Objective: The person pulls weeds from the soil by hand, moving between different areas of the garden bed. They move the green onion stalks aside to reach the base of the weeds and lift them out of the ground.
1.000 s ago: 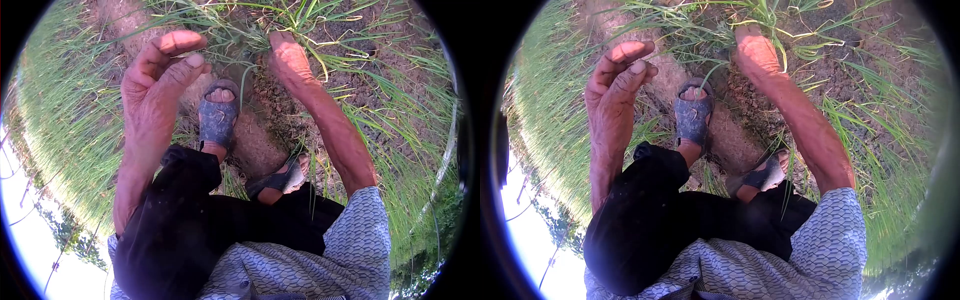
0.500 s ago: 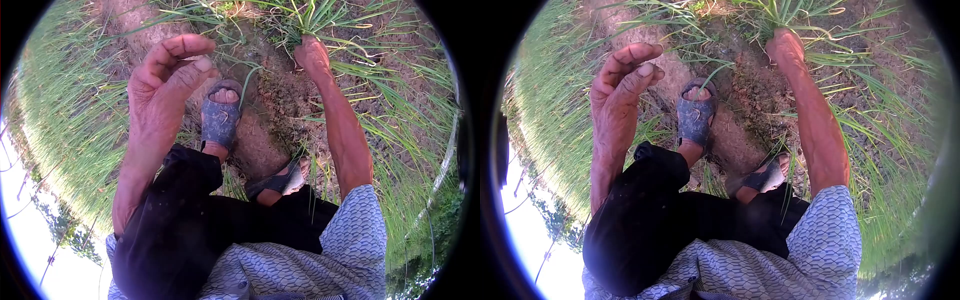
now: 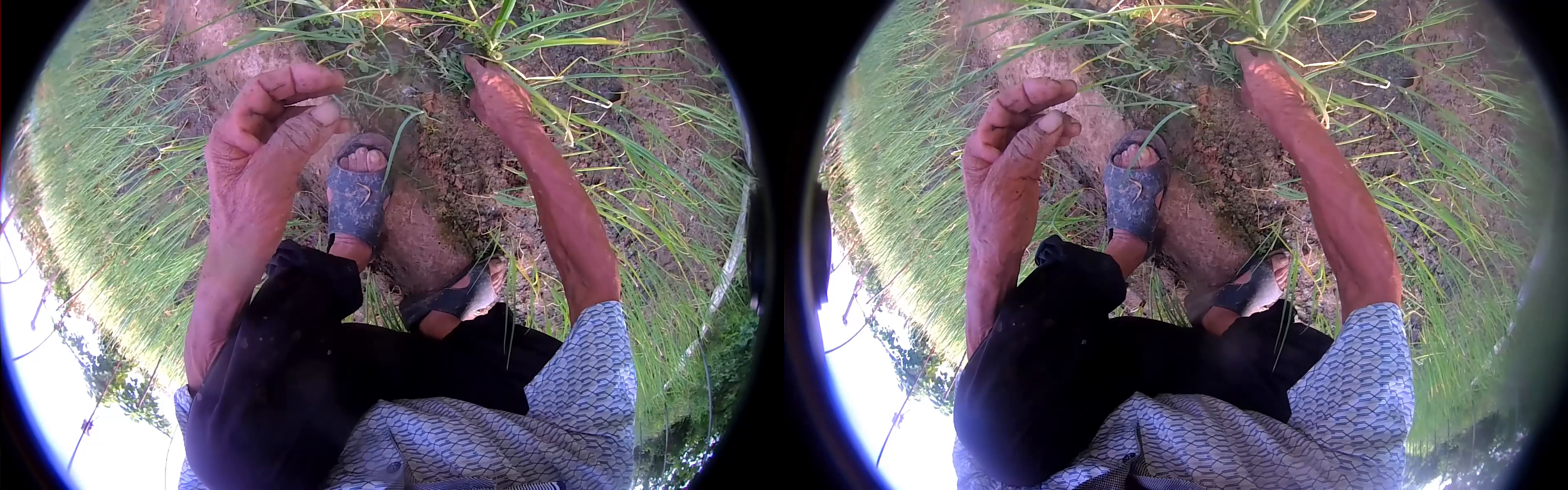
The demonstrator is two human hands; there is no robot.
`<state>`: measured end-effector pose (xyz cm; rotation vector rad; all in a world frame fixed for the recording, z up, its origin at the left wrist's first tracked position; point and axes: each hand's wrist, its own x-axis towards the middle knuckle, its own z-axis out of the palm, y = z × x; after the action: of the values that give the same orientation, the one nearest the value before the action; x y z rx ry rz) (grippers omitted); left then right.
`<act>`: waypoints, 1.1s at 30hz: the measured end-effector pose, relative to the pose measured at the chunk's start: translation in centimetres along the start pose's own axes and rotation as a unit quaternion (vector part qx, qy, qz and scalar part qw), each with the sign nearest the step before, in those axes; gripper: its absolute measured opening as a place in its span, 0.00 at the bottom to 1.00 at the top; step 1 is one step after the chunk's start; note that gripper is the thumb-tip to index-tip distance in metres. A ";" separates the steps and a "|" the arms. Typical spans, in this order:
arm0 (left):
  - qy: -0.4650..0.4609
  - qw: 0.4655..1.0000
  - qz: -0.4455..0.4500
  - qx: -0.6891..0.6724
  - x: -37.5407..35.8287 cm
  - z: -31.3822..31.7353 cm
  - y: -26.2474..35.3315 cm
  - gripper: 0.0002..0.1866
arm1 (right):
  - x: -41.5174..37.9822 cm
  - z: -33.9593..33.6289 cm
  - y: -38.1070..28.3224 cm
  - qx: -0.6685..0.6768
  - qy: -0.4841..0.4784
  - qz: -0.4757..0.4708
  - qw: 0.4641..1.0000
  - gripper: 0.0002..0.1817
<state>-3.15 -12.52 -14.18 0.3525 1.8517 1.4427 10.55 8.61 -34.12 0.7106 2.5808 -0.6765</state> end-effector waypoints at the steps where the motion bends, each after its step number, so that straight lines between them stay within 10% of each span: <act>1: 0.002 1.000 0.002 -0.003 0.0 0.0 -0.1 0.11 | 0.3 0.4 0.3 0.055 0.019 0.032 0.998 0.29; 8: 0.007 1.000 0.004 -0.006 0.3 0.0 0.1 0.11 | 2.1 0.9 0.5 0.381 0.029 0.180 0.906 0.27; 11: 0.007 1.000 0.004 0.001 0.4 -0.2 0.0 0.11 | 3.2 3.0 2.5 0.086 0.098 0.008 0.992 0.18; 15: 0.005 1.000 -0.002 0.003 0.5 -0.5 0.0 0.11 | 4.2 4.7 4.7 -0.072 0.200 -0.168 0.963 0.12; 17: 0.010 1.000 0.000 0.012 0.5 -0.7 -0.2 0.11 | 4.9 5.7 6.0 0.358 -0.036 0.103 0.927 0.13; 20: -0.011 0.999 0.005 0.032 0.5 -1.3 -0.6 0.14 | 0.3 3.4 2.7 0.506 -0.161 0.169 0.830 0.11; 23: -0.007 0.999 0.001 0.037 0.6 -1.5 -0.9 0.14 | -1.1 4.2 2.9 0.124 0.060 -0.313 0.940 0.08; 25: -0.005 0.999 -0.004 0.034 0.5 -1.3 -0.8 0.14 | -0.3 3.9 3.7 0.049 0.100 -0.227 0.968 0.11; 26: -0.006 0.999 -0.007 0.033 0.5 -1.2 -0.7 0.14 | 0.3 3.8 3.8 0.222 -0.003 -0.142 0.965 0.13; 29: -0.009 0.999 -0.003 0.048 0.6 -1.1 -0.6 0.14 | 1.9 3.5 4.0 0.700 -0.058 0.134 0.699 0.19; 32: -0.004 1.000 -0.018 0.019 0.5 -0.5 -0.2 0.11 | 1.4 2.6 4.6 0.591 -0.015 -0.086 0.802 0.28; 33: -0.003 1.000 -0.015 0.014 0.6 -0.5 -0.2 0.12 | 1.2 3.4 1.1 0.356 0.158 -0.119 0.913 0.28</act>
<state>-3.85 -12.57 -14.50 0.3427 1.8664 1.3949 10.96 8.06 -37.83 0.7571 2.7115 -1.7649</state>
